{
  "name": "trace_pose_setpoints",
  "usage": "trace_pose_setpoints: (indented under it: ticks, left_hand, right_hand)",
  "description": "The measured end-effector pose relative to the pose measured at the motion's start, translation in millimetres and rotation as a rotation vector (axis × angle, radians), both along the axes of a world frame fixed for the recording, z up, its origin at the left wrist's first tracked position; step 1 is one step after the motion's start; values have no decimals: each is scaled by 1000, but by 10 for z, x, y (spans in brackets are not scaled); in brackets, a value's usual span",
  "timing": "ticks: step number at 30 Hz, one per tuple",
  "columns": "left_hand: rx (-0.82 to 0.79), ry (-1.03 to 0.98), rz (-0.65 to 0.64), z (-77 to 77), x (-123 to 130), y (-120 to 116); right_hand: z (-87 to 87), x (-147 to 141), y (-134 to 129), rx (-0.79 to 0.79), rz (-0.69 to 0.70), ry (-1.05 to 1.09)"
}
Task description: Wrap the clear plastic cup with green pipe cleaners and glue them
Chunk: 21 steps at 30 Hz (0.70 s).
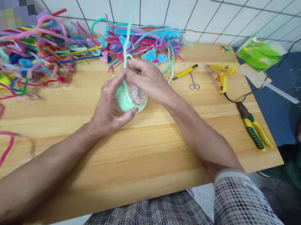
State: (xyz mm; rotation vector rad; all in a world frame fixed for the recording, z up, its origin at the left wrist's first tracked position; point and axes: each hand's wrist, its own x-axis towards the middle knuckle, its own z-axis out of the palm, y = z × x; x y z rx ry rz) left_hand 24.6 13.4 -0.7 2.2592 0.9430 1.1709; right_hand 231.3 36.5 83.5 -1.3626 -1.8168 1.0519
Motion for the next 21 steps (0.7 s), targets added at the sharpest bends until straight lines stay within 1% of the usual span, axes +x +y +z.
trace_pose_setpoints:
  ticks: [2,4,8,13,16,21]
  left_hand:
    - [4,5,-1,3,-5,-7]
    - [6,7,-11,13,-10,-26]
    - [12,-11,-59,45,-12,-67]
    - [-12,-18,-1,38,3,-63]
    - [8,-50,12,-24,21,-49]
    - [100,-190,-3,-204,61,-26]
  right_hand:
    - [-34,-31,-16,-2,5,118]
    - [-58,-55,-43,-5,8,181]
    - [-92,-69,-83,-24,-19,136]
    - [-89,-49,-117,-6,-61,169]
    - [-86,-26,-130,1,-51,226]
    - [-148,35,-101,-6,11,312]
